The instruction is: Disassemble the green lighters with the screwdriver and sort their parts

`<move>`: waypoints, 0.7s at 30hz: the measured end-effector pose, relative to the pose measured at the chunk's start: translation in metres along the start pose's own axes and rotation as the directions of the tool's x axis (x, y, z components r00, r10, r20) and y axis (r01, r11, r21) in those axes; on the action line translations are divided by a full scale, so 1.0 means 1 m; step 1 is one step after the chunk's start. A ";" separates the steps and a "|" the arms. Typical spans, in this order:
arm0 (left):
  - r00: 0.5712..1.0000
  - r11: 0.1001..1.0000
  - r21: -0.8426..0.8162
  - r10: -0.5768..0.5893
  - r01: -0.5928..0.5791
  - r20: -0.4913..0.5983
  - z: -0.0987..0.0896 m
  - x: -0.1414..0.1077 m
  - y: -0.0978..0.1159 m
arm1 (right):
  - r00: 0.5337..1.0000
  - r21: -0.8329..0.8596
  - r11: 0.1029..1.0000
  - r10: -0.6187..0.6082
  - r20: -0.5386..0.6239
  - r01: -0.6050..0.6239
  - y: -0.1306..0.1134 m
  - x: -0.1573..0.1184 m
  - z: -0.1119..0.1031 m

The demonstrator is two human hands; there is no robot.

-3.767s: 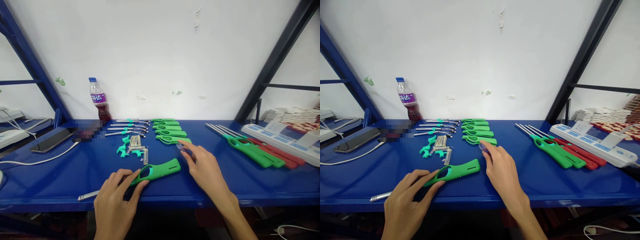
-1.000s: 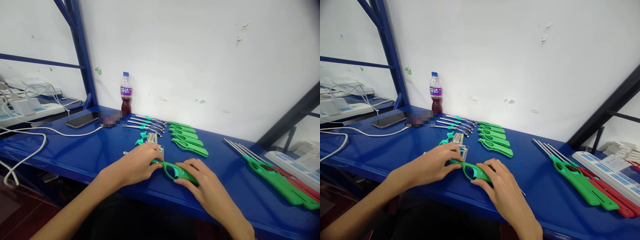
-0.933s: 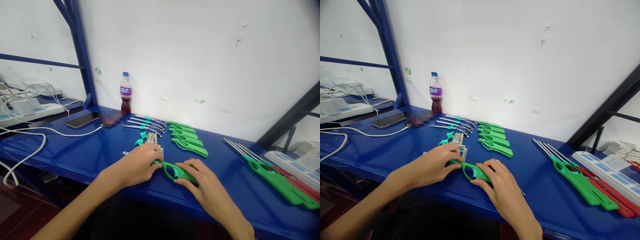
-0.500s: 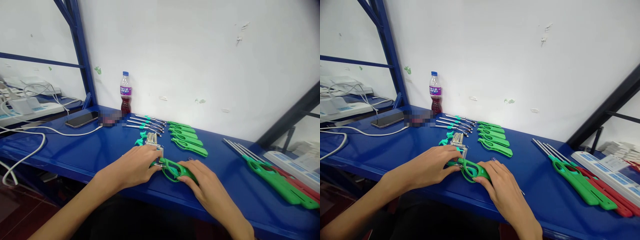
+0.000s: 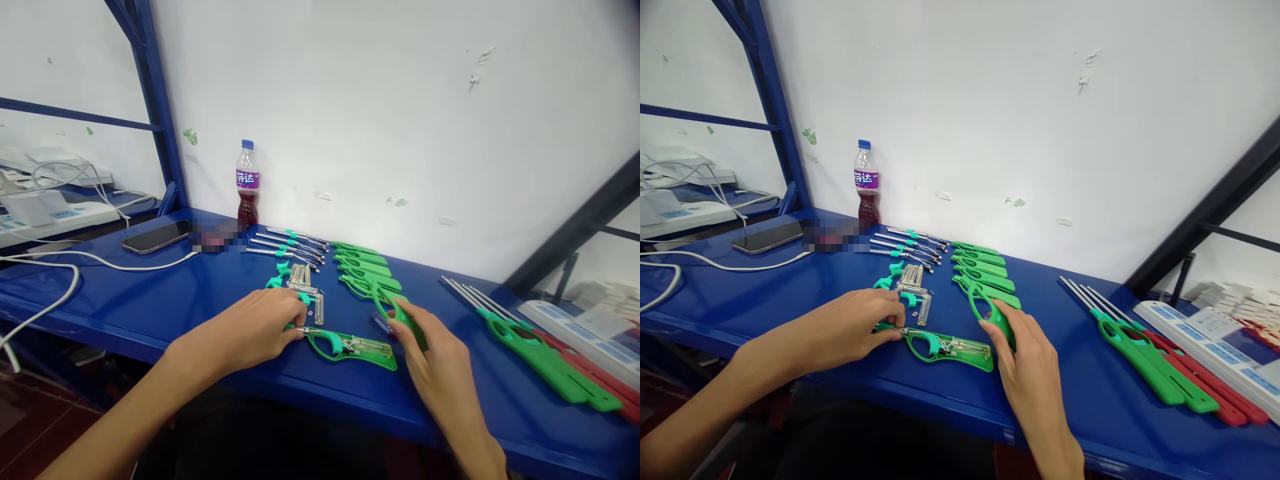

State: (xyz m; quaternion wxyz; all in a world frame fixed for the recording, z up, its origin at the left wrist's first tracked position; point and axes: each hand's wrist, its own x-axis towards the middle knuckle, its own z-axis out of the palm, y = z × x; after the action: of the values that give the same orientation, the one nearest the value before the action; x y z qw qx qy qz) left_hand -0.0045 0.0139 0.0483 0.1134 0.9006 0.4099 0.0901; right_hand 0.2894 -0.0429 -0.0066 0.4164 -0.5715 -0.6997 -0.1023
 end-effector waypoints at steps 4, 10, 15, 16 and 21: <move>0.998 0.998 0.019 -0.059 0.059 0.021 -0.008 -0.007 -0.007 | 0.997 -0.033 0.998 0.062 0.052 -0.061 0.005 0.000 0.001; 0.995 0.995 0.028 -0.096 0.095 0.039 -0.013 -0.010 -0.015 | 0.986 -0.092 0.990 0.121 0.111 -0.111 0.004 -0.002 0.003; 0.995 0.996 0.021 -0.093 0.092 0.032 -0.014 -0.011 -0.016 | 0.995 -0.123 0.991 0.066 0.080 -0.056 0.004 -0.002 0.004; 0.996 0.996 0.020 -0.088 0.087 0.028 -0.014 -0.010 -0.016 | 0.995 -0.129 0.991 0.059 0.084 -0.047 0.005 -0.002 0.004; 0.998 0.998 0.007 -0.069 0.069 0.006 -0.013 -0.009 -0.018 | 0.991 -0.136 0.990 0.050 0.121 -0.033 0.006 -0.005 0.007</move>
State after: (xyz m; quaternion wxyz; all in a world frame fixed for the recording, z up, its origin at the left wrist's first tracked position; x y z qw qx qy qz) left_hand -0.0264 0.0199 0.0554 0.1145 0.8865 0.4407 0.0818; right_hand 0.2910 -0.0402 -0.0163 0.3349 -0.6179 -0.7036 -0.1046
